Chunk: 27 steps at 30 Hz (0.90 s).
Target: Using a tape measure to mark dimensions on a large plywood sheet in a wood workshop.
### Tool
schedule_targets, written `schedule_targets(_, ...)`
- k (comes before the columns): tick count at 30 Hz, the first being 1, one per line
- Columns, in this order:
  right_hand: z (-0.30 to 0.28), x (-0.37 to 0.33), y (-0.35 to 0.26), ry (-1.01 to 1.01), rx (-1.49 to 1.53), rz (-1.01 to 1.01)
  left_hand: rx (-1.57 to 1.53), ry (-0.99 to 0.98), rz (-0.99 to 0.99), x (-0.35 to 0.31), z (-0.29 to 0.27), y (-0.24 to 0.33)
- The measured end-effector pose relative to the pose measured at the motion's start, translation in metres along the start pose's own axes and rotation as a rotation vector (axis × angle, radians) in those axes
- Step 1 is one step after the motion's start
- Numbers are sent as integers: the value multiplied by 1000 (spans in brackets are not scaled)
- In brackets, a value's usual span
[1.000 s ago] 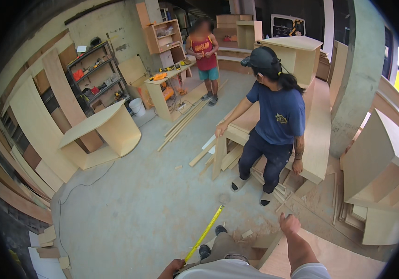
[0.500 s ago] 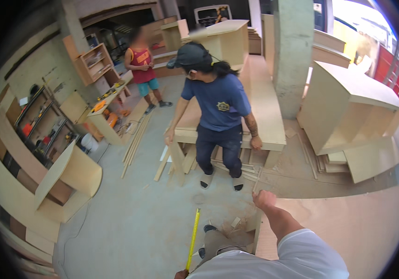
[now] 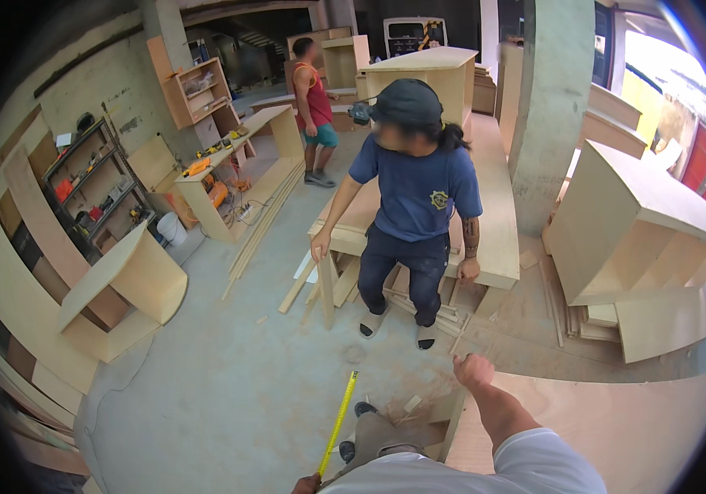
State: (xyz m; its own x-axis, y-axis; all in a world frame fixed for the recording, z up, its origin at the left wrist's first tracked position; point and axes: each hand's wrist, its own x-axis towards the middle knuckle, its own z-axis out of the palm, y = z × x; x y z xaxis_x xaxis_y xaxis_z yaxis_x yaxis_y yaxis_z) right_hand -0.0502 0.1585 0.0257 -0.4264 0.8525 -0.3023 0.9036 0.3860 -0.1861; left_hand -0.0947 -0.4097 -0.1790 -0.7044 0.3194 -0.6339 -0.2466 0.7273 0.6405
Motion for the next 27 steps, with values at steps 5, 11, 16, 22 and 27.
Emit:
schedule_targets(5,-1,0,-3,-2,-16,-22,47,31,45,-1,-8,-6)
schedule_targets(11,1,0,-2,16,-5,-21,-6,-11,-176,8,-1,-21)
schedule_targets(16,4,3,0,23,-24,-4,103,9,-265,20,5,-32)
schedule_targets(22,5,5,1,13,-30,0,52,-27,-304,21,6,-32)
schedule_targets(27,6,7,2,9,-23,14,104,-16,-264,21,5,-29)
